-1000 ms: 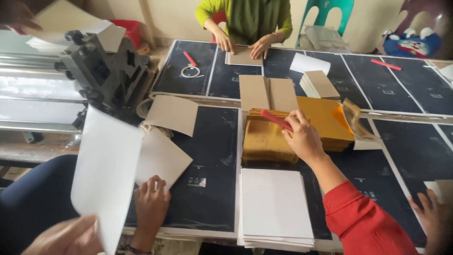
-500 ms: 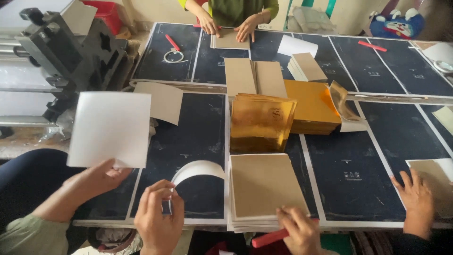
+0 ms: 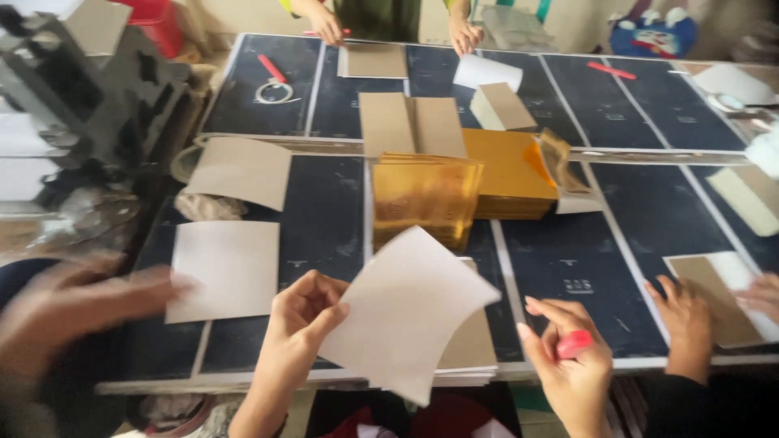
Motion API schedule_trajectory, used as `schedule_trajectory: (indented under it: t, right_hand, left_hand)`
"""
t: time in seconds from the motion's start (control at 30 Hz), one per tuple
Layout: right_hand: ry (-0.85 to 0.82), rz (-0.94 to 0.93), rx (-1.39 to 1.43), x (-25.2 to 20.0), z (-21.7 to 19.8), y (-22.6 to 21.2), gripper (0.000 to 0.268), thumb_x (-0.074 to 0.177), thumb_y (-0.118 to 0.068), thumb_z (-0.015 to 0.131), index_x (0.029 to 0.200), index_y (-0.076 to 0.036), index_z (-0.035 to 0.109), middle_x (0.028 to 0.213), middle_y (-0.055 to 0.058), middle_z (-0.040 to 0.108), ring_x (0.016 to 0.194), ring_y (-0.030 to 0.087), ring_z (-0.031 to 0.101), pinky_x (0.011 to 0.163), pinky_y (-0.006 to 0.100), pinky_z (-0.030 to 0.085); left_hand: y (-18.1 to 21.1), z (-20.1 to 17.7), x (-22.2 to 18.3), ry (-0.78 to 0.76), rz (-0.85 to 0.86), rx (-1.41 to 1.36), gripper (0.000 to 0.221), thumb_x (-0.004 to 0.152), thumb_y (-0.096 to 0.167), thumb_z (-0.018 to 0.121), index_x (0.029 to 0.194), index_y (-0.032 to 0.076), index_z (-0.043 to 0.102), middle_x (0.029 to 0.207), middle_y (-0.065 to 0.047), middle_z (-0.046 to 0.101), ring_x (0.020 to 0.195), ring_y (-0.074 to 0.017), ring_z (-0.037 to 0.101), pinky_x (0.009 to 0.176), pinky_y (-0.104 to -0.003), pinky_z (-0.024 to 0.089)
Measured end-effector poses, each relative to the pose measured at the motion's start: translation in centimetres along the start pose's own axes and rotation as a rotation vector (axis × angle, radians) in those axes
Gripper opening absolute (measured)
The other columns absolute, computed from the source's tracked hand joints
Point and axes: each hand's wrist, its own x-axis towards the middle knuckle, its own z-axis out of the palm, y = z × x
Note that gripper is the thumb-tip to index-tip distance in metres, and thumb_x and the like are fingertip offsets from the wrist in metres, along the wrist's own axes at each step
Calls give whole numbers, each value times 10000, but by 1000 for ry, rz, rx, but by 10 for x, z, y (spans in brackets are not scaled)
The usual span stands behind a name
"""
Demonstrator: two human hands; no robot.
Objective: Workers are manually assembling and stacking layers of paper and cardboard, using a pink tool to press and align the components.
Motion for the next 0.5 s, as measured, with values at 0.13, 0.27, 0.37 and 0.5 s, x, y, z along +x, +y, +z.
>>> schedule_trajectory:
  t: [0.13, 0.27, 0.37, 0.5]
  right_hand:
    - [-30, -88, -119, 6, -5, -4, 246, 894, -90, 753, 1139, -91, 728, 1057, 57, 720, 769, 125, 626, 757, 240, 508]
    - [-97, -105, -79, 0, -9, 6, 166, 857, -11, 768, 995, -89, 720, 889, 49, 719, 732, 133, 673, 644, 222, 525]
    - [-164, -43, -15, 0, -13, 5, 102, 867, -26, 728, 950, -78, 698, 868, 47, 703, 727, 135, 683, 611, 217, 521]
    - [-220, 90, 232, -9, -16, 9, 55, 930, -99, 686, 923, -58, 723, 805, -2, 646, 556, 66, 487, 492, 207, 364]
  left_hand:
    - [5, 13, 12, -259, -101, 49, 184, 826, 16, 735, 767, 76, 571, 901, -106, 758, 768, -136, 616, 680, -261, 449]
    - [11, 22, 23, -348, -237, 100, 189, 859, -2, 743, 767, 47, 586, 936, -148, 796, 726, -166, 641, 633, -286, 490]
    - [16, 26, 31, -435, -223, 86, 198, 883, 18, 732, 778, 47, 567, 916, -125, 772, 719, -156, 629, 623, -282, 470]
    - [25, 32, 39, -443, -193, 103, 235, 865, -16, 717, 751, 60, 526, 846, -115, 702, 743, -159, 607, 644, -272, 442]
